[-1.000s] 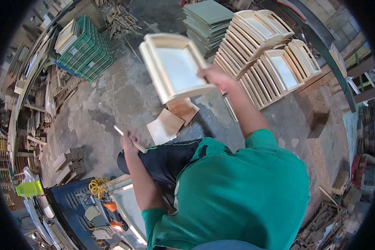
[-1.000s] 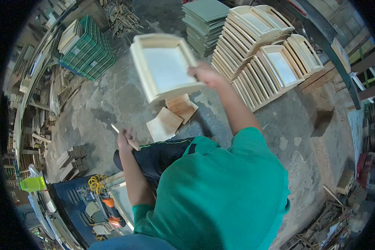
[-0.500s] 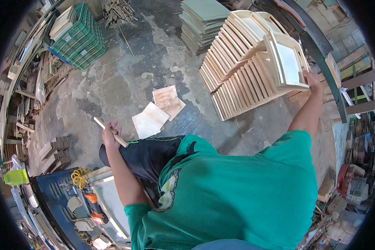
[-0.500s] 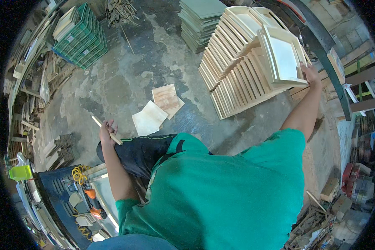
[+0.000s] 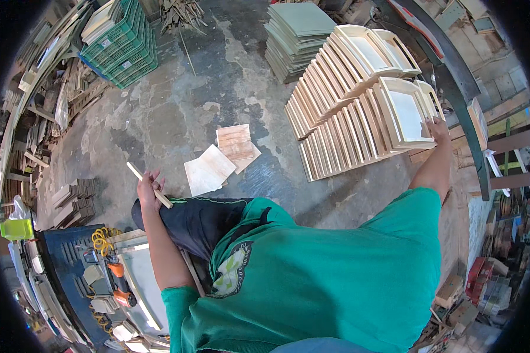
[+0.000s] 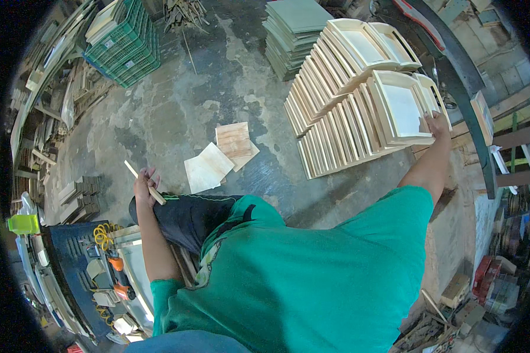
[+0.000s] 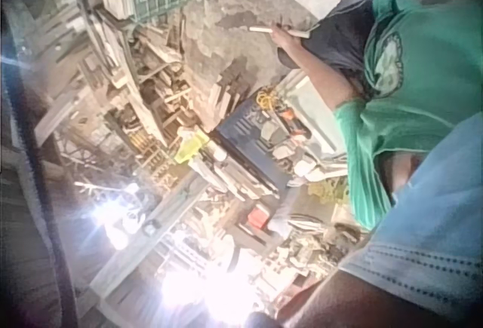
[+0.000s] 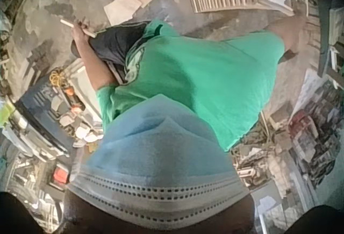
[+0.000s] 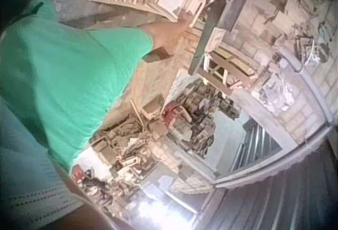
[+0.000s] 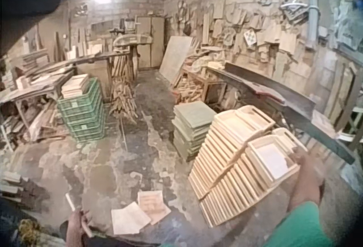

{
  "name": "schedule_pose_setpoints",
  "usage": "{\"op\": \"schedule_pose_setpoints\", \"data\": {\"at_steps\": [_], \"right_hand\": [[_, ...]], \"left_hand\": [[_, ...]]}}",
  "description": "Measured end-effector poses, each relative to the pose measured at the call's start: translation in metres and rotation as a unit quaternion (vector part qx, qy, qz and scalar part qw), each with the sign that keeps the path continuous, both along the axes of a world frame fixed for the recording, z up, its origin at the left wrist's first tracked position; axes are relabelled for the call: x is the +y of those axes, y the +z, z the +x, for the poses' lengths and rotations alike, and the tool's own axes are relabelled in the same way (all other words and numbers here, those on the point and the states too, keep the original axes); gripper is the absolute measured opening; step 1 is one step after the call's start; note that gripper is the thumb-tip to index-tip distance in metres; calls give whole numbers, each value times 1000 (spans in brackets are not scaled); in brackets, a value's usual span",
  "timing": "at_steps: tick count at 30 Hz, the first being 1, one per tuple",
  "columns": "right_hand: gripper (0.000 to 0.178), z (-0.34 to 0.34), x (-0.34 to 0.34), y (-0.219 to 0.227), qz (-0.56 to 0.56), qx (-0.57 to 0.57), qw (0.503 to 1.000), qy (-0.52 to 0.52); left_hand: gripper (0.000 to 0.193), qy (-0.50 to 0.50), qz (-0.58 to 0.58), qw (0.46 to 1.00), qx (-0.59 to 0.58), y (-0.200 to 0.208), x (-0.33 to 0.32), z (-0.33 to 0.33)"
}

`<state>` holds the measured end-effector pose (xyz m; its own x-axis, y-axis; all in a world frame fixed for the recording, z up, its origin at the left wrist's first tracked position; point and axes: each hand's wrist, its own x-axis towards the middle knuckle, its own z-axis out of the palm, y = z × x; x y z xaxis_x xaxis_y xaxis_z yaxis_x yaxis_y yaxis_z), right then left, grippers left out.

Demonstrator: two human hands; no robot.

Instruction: Apply glue and use a pneumatic nail gun to assemble small wooden frames in a workshop.

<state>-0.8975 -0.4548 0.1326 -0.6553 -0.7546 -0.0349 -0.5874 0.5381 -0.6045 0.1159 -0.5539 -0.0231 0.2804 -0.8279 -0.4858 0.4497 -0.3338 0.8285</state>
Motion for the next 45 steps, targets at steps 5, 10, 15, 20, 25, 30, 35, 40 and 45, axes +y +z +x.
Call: {"op": "schedule_pose_setpoints", "data": {"at_steps": [5, 10, 15, 20, 25, 30, 35, 40, 45], "right_hand": [[27, -22, 4, 10, 38, 65, 997, 16], [38, -9, 0, 10, 102, 272, 957, -18], [40, 10, -33, 26, 3, 349, 936, -33], [39, 116, -100, 74, -256, 280, 925, 36], [38, 301, -192, 77, -300, 64, 936, 170], [26, 607, -225, -3, -174, -191, 815, 519], [43, 821, -70, -59, 123, -320, 544, 766], [42, 871, 49, -66, 216, -178, 368, 887], [33, 880, 78, -82, 355, -174, 248, 884]], "left_hand": [[30, -10, 13, 1000, -2, -7, -4, -6], [27, -13, 8, 1000, -13, -10, -6, -5], [31, 25, -10, 1000, -11, -15, 1, 3], [62, 49, -72, 995, 47, 12, 38, -3], [47, 34, -207, 944, 254, 61, 71, -36], [51, 108, -275, 923, 246, 90, 136, -31], [30, 308, -295, 881, 203, 81, 191, -36], [13, 488, -178, 847, 112, 54, 279, -52], [16, 546, -89, 833, 17, 44, 361, -78]]}}
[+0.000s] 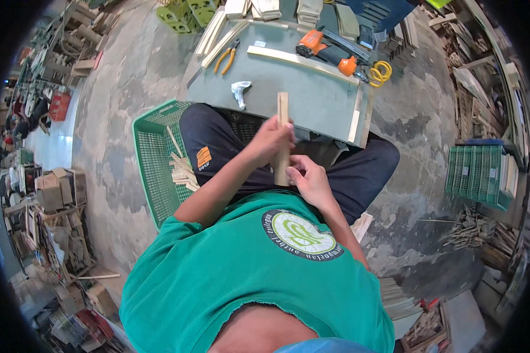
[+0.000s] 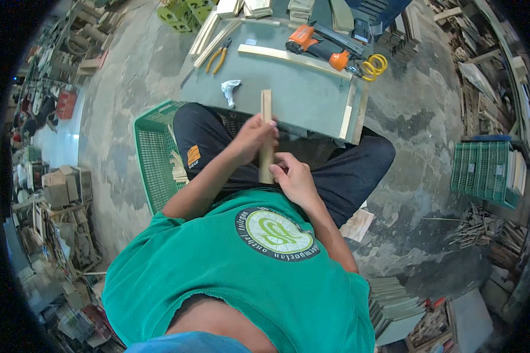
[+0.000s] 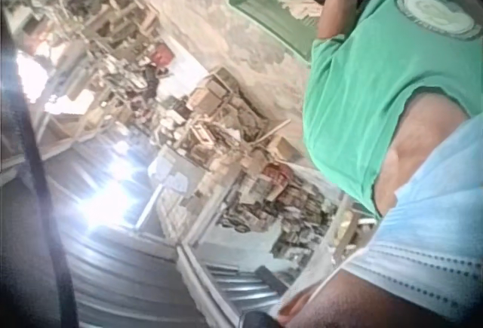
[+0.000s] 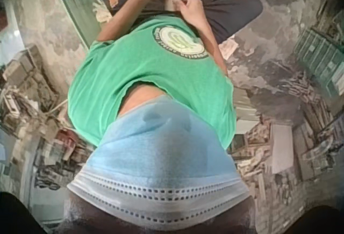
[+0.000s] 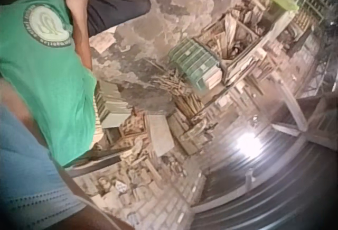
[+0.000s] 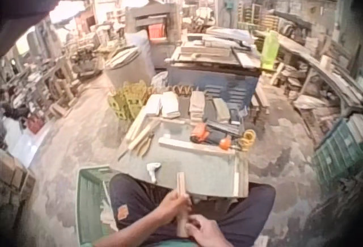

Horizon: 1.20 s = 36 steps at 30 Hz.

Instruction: Apply glue and use a pneumatic nail gun to assemble small wooden frames in a workshop.

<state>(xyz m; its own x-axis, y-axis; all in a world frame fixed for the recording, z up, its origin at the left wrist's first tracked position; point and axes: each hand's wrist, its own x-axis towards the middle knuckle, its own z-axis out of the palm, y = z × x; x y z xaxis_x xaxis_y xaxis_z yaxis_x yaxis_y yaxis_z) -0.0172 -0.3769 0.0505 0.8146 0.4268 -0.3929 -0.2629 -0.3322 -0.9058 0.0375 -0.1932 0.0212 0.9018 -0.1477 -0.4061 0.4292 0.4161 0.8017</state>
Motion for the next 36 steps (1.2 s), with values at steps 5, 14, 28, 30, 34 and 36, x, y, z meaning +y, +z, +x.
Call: {"op": "schedule_pose_setpoints", "data": {"at_steps": [5, 14, 28, 30, 34, 36], "right_hand": [[39, 20, -6, 10, -82, -140, 985, 55], [30, 17, -96, 9, -241, -211, 935, -152], [79, 58, -52, -41, -440, -105, 891, -28], [85, 65, -49, -45, -464, -77, 883, -7], [88, 59, -55, -47, -431, -93, 897, -2], [90, 61, -49, -39, -434, -73, 898, -3]], "left_hand": [[30, 58, 357, 932, -36, 19, 90, 43], [37, -69, 748, 584, -308, -2, 158, 219], [24, -36, 563, 684, -463, -48, 33, 168], [27, -92, 548, 670, -492, -53, -5, 147], [48, -145, 580, 622, -505, -65, -66, 144], [54, -141, 615, 594, -499, -73, -88, 156]]}}
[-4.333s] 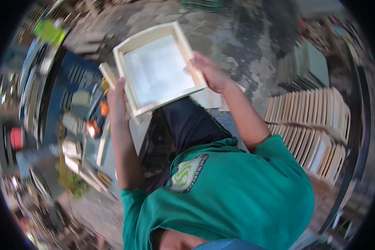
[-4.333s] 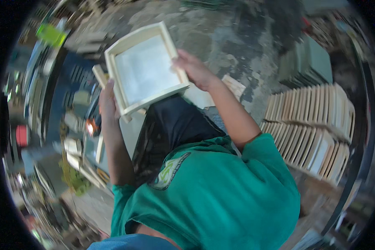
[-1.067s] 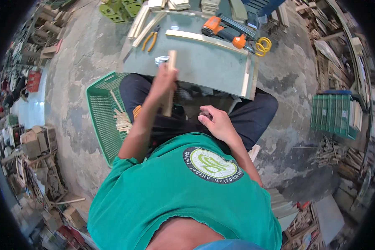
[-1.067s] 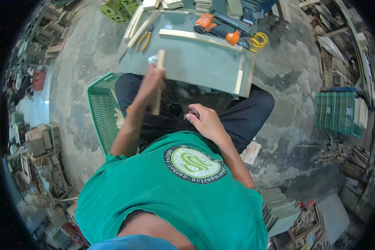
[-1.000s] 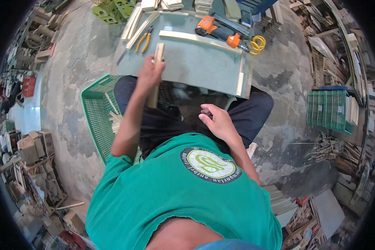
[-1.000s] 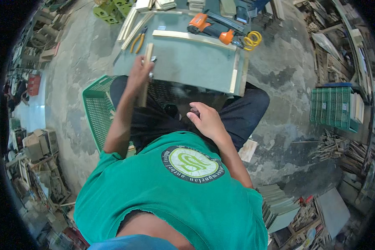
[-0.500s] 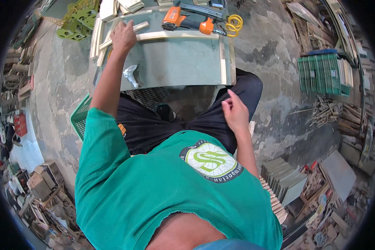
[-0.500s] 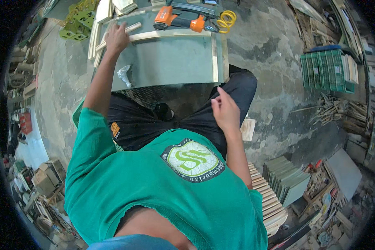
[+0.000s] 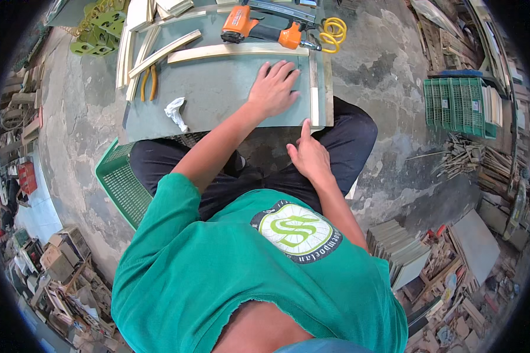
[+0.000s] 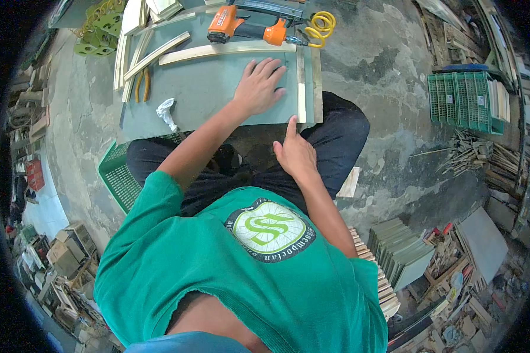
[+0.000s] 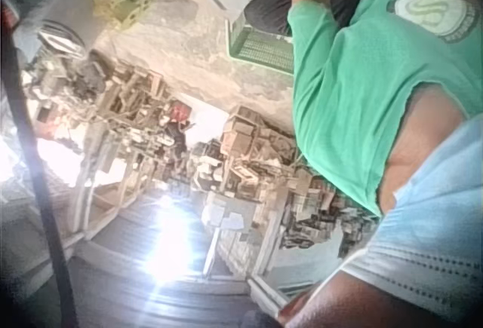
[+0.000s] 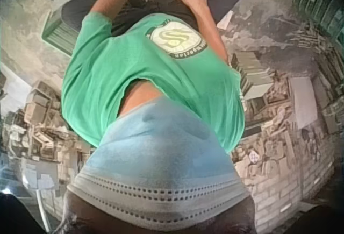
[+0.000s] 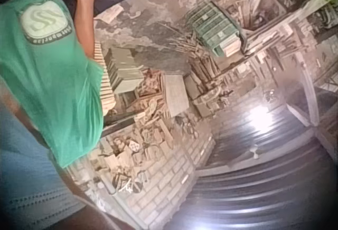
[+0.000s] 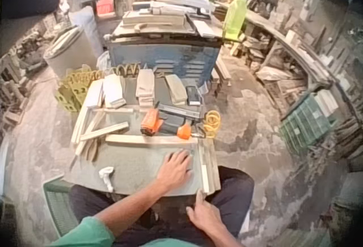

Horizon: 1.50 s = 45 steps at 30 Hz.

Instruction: Apply glue and use a pneumatic nail gun to assemble small wooden frames in a workshop.

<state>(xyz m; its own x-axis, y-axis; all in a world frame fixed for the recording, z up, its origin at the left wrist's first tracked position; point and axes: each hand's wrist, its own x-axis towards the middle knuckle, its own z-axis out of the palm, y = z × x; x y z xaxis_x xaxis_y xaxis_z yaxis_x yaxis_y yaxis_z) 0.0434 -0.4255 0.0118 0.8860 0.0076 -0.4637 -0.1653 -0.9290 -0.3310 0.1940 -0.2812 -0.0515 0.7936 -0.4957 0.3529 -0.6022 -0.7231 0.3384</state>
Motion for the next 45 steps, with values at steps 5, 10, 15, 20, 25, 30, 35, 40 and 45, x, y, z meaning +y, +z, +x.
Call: {"op": "schedule_pose_setpoints", "data": {"at_steps": [5, 10, 15, 20, 25, 30, 35, 40, 45], "right_hand": [[101, -2, 4, -4, 15, 80, 996, -37], [105, -2, 0, -6, -5, 88, 996, -12], [105, 1, -2, -6, -1, 82, 997, -4], [104, 1, 2, -2, -14, 86, 996, 3], [102, -2, 8, -3, -5, 64, 998, 0], [100, -9, 0, -11, 31, 20, 999, -29], [97, -5, 2, -12, 69, 14, 997, -42], [85, -4, -8, -22, 141, -30, 988, -53], [52, 0, 15, -4, 284, -77, 954, -47]], "left_hand": [[56, 32, 35, 998, 40, 8, -40, 25], [55, 56, 28, 996, 70, 5, -47, 30], [54, 30, -3, 997, 65, 1, -42, 34], [57, 31, -15, 989, 146, 11, -44, 34], [53, -1, -92, 991, 99, -7, -27, 28], [19, 139, -280, 943, 112, 30, 45, -3], [12, 472, -131, 867, -87, 29, 246, -23], [25, 582, 47, 808, 76, 4, 366, -48], [26, 477, -101, 830, 272, -5, 414, -58]]}}
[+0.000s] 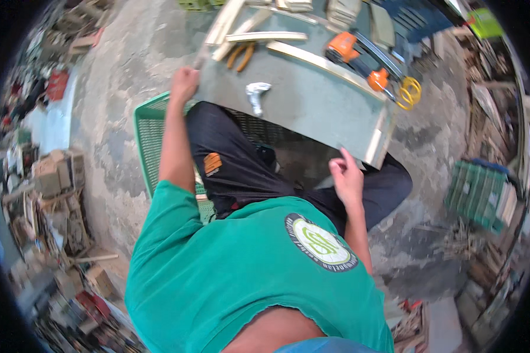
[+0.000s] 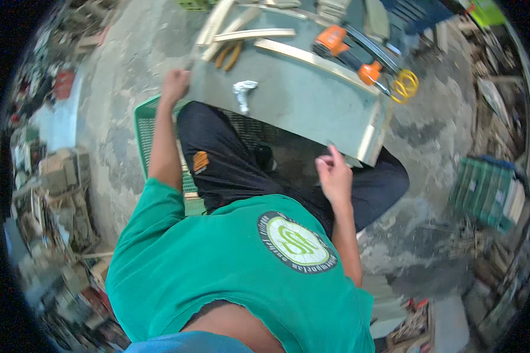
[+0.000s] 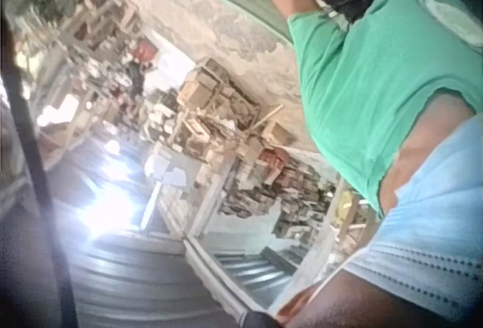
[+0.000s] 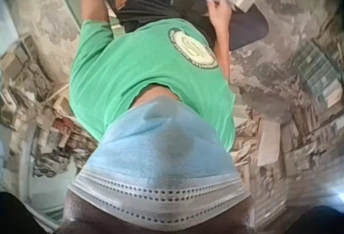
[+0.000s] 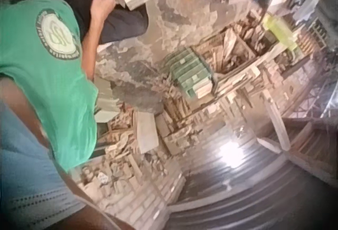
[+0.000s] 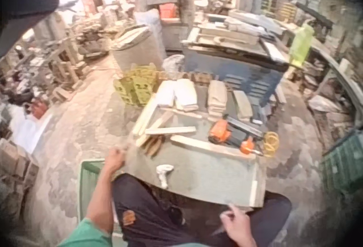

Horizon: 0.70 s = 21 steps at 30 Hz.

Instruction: Apply glue and use a pneumatic nail gun to assemble small wooden frames in a workshop.

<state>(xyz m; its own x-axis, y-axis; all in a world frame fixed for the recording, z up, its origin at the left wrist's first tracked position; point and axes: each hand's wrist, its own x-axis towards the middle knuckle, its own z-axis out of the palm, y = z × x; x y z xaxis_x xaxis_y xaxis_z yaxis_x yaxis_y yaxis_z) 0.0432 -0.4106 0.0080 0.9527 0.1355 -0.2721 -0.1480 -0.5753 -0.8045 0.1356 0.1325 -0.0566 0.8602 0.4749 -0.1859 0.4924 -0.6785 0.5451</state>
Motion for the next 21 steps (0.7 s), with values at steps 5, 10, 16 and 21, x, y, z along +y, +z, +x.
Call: {"op": "schedule_pose_setpoints", "data": {"at_steps": [5, 10, 16, 21], "right_hand": [[57, 5, 50, 21, 312, 104, 944, -27], [46, 26, 62, 22, 347, 72, 935, -26], [35, 53, -1, 25, 240, -30, 935, -261], [26, 111, -44, 8, 206, -110, 899, -371]], "left_hand": [[12, -129, -356, 917, -124, 72, -139, -26], [12, -349, -474, 808, -42, 102, -295, -24], [18, -289, -495, 818, -43, 57, -367, 16], [19, -270, -492, 814, -151, -12, -446, 74]]}}
